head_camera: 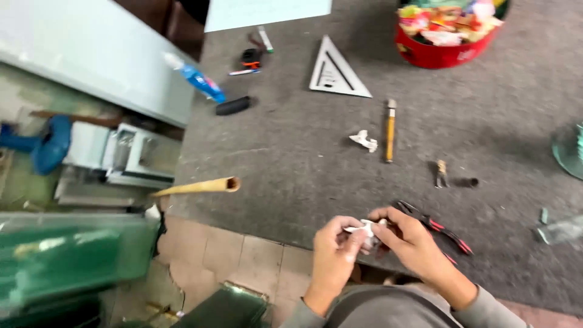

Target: Repairing a bamboo pole by cleaning the tip and attaching a metal ferrule using pliers

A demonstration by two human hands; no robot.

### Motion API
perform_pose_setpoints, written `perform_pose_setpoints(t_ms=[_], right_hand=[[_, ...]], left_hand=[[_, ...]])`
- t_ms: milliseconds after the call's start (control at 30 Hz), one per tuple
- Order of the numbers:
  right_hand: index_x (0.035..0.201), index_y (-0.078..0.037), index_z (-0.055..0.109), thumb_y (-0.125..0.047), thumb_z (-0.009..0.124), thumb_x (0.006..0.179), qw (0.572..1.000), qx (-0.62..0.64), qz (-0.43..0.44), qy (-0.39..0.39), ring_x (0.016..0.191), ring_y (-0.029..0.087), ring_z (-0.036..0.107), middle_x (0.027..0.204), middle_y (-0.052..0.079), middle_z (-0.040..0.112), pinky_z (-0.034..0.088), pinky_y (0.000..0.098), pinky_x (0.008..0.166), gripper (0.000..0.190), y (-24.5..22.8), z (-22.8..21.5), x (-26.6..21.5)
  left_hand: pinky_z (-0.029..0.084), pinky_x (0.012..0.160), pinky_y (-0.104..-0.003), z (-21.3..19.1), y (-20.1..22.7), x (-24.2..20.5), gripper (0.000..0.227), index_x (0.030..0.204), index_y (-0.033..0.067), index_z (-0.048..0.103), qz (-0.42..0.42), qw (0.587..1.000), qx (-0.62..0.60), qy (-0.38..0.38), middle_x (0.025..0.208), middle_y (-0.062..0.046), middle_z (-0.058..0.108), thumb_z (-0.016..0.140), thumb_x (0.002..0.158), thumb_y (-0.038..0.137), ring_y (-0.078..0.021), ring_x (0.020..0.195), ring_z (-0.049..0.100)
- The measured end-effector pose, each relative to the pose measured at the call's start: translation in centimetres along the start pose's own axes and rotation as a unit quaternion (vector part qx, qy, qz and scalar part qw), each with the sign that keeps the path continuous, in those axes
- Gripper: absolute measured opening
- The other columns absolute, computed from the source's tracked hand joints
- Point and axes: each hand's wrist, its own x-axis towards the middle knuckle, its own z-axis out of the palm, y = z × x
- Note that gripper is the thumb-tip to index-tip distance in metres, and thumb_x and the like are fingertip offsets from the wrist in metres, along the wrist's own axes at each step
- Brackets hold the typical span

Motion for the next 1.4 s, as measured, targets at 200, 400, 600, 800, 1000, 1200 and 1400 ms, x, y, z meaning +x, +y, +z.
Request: perform_pose_setpoints(t_ms=[200,400,600,800,1000,1200,1400], right_hand=[[0.114,-0.005,0.074,-0.018,0.066,0.108,0.995,-0.058,-0.013,-0.085,0.045,0.023,0.068,0.053,0.014,0.073,0.058,0.0351,0.054,0.016,-3.1,0.5,0.4],[0.106,-0.011,0.07,-0.009,0.071,0.104,0.976,-0.049,-0.203,-0.059,0.045,0.014,0.063,0.06,0.005,0.065,0.056,0.0258,0.046,0.003,-10.7,4.6,-0.1],[0.107,-0.002,0.069,0.01,0.061,0.107,0.934,0.084,-0.343,-0.052,0.058,0.018,0.07,0.109,0.018,0.068,0.063,0.0253,0.053,0.014,-18.0,9.9,1.0],[0.086,-0.013,0.065,-0.009,0.083,0.094,0.934,-0.104,-0.34,0.031,0.058,0.004,0.043,0.101,0.007,0.077,0.032,0.0192,0.052,0.02,-20.3,11.4,0.4],[0.118,-0.018,0.076,-0.025,0.091,0.093,0.878,-0.309,-0.321,0.176,0.057,0.005,0.061,0.105,-0.006,0.079,0.048,0.0221,0.062,0.03,-20.2,11.6,-0.8],[0.111,-0.008,0.07,-0.011,0.067,0.106,0.892,-0.185,-0.411,-0.015,0.098,0.021,0.081,0.107,0.008,0.08,0.062,0.0319,0.093,0.006,-21.1,12.8,0.0],[0.114,-0.008,0.072,-0.013,0.075,0.103,0.892,-0.225,-0.391,-0.014,0.09,0.018,0.08,0.103,0.004,0.082,0.061,0.0306,0.088,0.013,-20.1,12.6,0.6]], left_hand=[[0.059,0.066,-0.03,-1.4,2.8,-1.3,0.008,0.101,0.0149,0.073,0.115,0.98,0.157,0.025,0.086,0.001,0.08,0.076,0.103,0.022,-0.0129,0.07,0.072],[0.064,0.112,-0.035,-8.9,8.4,0.1,0.032,0.127,0.0003,0.062,0.45,0.805,0.252,0.294,0.136,-0.019,0.065,0.074,0.104,0.019,-0.0312,0.125,0.071],[0.054,0.128,-0.053,-16.3,14.5,4.0,0.052,0.155,0.0033,0.058,0.468,0.814,0.326,0.108,0.152,-0.015,0.065,0.055,0.119,0.041,-0.0372,0.145,0.064],[0.059,0.103,-0.043,-17.8,15.8,5.4,0.014,0.125,0.0045,0.07,0.47,0.843,0.258,-0.035,0.119,-0.012,0.077,0.07,0.111,0.006,-0.0315,0.114,0.075],[0.057,0.094,-0.038,-18.4,15.7,5.7,0.013,0.12,0.002,0.059,0.414,0.875,0.207,-0.144,0.115,-0.015,0.066,0.055,0.117,0.014,-0.0298,0.107,0.067],[0.06,0.092,-0.037,-18.7,15.5,5.7,0.006,0.117,0.0005,0.059,0.413,0.872,0.222,-0.138,0.11,-0.013,0.069,0.056,0.115,0.005,-0.0291,0.102,0.071],[0.064,0.099,-0.04,-19.5,15.6,5.4,0.015,0.124,0.0062,0.058,0.415,0.875,0.2,-0.149,0.116,-0.016,0.072,0.057,0.118,0.02,-0.0309,0.109,0.075]])
